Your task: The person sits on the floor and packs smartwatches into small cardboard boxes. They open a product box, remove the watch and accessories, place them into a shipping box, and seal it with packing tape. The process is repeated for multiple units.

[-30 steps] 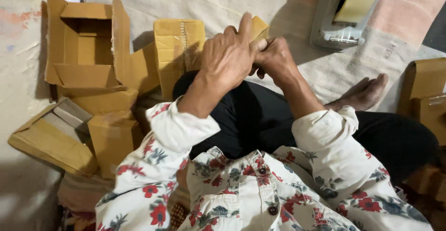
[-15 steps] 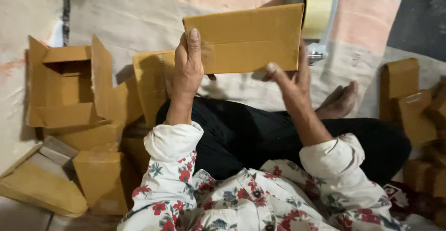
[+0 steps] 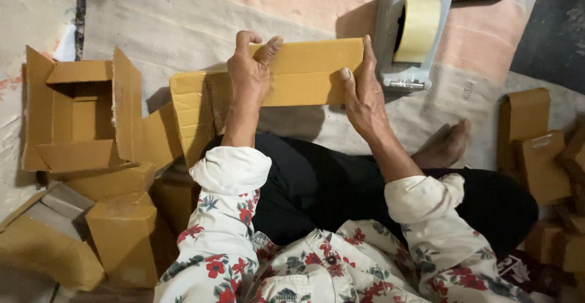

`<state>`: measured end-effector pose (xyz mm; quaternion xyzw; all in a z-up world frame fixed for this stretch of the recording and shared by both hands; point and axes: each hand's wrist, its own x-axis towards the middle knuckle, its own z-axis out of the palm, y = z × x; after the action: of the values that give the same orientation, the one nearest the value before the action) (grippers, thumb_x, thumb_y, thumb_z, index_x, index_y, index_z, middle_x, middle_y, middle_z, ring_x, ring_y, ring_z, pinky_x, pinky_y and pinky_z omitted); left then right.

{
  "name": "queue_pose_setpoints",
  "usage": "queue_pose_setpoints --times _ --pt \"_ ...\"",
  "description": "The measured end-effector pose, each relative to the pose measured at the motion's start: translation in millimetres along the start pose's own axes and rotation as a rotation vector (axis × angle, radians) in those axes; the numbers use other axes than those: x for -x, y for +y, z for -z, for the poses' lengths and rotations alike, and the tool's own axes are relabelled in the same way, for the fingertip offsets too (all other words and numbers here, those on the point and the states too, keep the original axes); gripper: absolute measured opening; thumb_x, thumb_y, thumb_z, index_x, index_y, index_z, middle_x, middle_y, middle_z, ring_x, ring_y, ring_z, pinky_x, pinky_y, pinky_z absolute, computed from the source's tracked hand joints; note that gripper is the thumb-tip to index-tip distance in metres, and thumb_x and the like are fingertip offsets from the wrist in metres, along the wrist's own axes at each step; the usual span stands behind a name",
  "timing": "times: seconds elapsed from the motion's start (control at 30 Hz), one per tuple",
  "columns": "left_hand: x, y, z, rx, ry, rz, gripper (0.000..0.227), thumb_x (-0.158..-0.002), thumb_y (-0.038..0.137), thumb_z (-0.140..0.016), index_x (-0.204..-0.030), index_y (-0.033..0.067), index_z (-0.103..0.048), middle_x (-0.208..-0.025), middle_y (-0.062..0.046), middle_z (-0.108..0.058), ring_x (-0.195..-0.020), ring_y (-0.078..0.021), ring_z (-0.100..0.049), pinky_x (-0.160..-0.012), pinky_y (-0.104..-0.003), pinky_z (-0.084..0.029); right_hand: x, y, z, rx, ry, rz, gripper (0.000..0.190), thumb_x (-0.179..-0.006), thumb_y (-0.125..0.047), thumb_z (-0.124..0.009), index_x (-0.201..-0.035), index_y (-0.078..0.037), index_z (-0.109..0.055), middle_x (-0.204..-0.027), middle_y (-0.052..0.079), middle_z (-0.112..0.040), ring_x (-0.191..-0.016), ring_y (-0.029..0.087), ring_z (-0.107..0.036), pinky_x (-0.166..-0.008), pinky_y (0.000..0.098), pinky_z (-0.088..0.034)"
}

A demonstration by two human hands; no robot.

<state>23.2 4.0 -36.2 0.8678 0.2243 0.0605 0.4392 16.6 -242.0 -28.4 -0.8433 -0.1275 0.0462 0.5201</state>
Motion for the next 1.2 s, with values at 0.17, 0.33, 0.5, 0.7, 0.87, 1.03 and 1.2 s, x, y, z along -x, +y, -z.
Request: queue_pose_setpoints --times 0.17,0.33,0.5,0.7,0.87,1.03,1.2 --pt "-13 -12 -26 -0.372 0.088 -0.142 0.081 -0.097 0.073 -0.046 -0.141 0.0055 -0.045 -0.126 -0.029 -0.059 -0.113 -0.041 -0.062 -0.088 -0.05 -0.054 -20 13 -27 0.244 0.001 -0.176 0.079 -0.109 -0.037 -0.051 -0.165 -0.003 -0.006 -0.158 0.033 -0.037 -0.142 0.048 -0.043 -0.123 0.0569 -0.032" --pt "-22 -8 -67 -0.592 -0.059 -0.049 0.079 -0.098 0.07 -0.044 -0.15 0.0113 -0.039 -0.155 -0.028 -0.031 -0.142 -0.0436 -0.03 -0.11 -0.061 -0.032 -20 24 -52 0.651 0.009 0.151 0.08 -0.108 -0.044 -0.054 -0.163 0.003 -0.021 -0.165 0.038 -0.009 -0.153 0.055 -0.008 -0.125 0.0631 -0.011" --pt "-13 -29 -78 -0.64 0.006 -0.232 0.075 -0.102 0.062 -0.045 -0.156 0.0108 -0.036 -0.165 -0.024 -0.025 -0.154 -0.044 -0.017 -0.119 -0.061 -0.018 -34 45 -54 0.69 -0.075 0.224 0.079 -0.113 -0.049 -0.047 -0.164 0.007 -0.024 -0.172 0.03 -0.014 -0.16 0.046 -0.009 -0.13 0.0581 -0.009" --pt "-19 -21 -76 -0.681 -0.076 -0.303 0.075 -0.105 0.062 -0.038 -0.162 0.014 -0.029 -0.169 -0.02 -0.019 -0.157 -0.0393 -0.01 -0.124 -0.062 -0.01 -76 60 -56 0.682 -0.075 0.256 0.08 -0.111 -0.049 -0.052 -0.163 0.006 -0.026 -0.17 0.026 -0.021 -0.159 0.043 -0.01 -0.13 0.0571 -0.009" --pt "2 -10 -68 -0.683 -0.088 -0.3 0.093 -0.1 0.071 -0.039 -0.163 0.006 -0.02 -0.17 -0.021 -0.009 -0.158 -0.0353 -0.002 -0.127 -0.057 0.001 -85 64 -56 0.758 -0.029 0.31 0.08 -0.11 -0.046 -0.053 -0.163 0.007 -0.024 -0.17 0.027 -0.022 -0.159 0.044 -0.011 -0.13 0.0562 -0.009" --pt "26 -26 -67 -0.621 -0.042 -0.333 0.088 -0.101 0.067 -0.043 -0.163 0.0077 -0.023 -0.172 -0.015 -0.013 -0.159 -0.0355 -0.005 -0.128 -0.058 0.0 -73 66 -58 0.703 -0.033 0.311 0.077 -0.111 -0.048 -0.052 -0.162 0.005 -0.029 -0.17 0.025 -0.022 -0.158 0.044 -0.011 -0.128 0.0587 -0.008" --pt "1 -24 -68 -0.62 0.012 -0.339 0.069 -0.104 0.052 -0.048 -0.159 0.0138 -0.034 -0.166 -0.014 -0.026 -0.154 -0.0391 -0.016 -0.12 -0.062 -0.015 -54 56 -62 0.797 -0.008 0.352 0.074 -0.107 -0.051 -0.054 -0.161 -0.004 -0.035 -0.168 0.025 -0.023 -0.156 0.044 -0.012 -0.122 0.0646 -0.01"
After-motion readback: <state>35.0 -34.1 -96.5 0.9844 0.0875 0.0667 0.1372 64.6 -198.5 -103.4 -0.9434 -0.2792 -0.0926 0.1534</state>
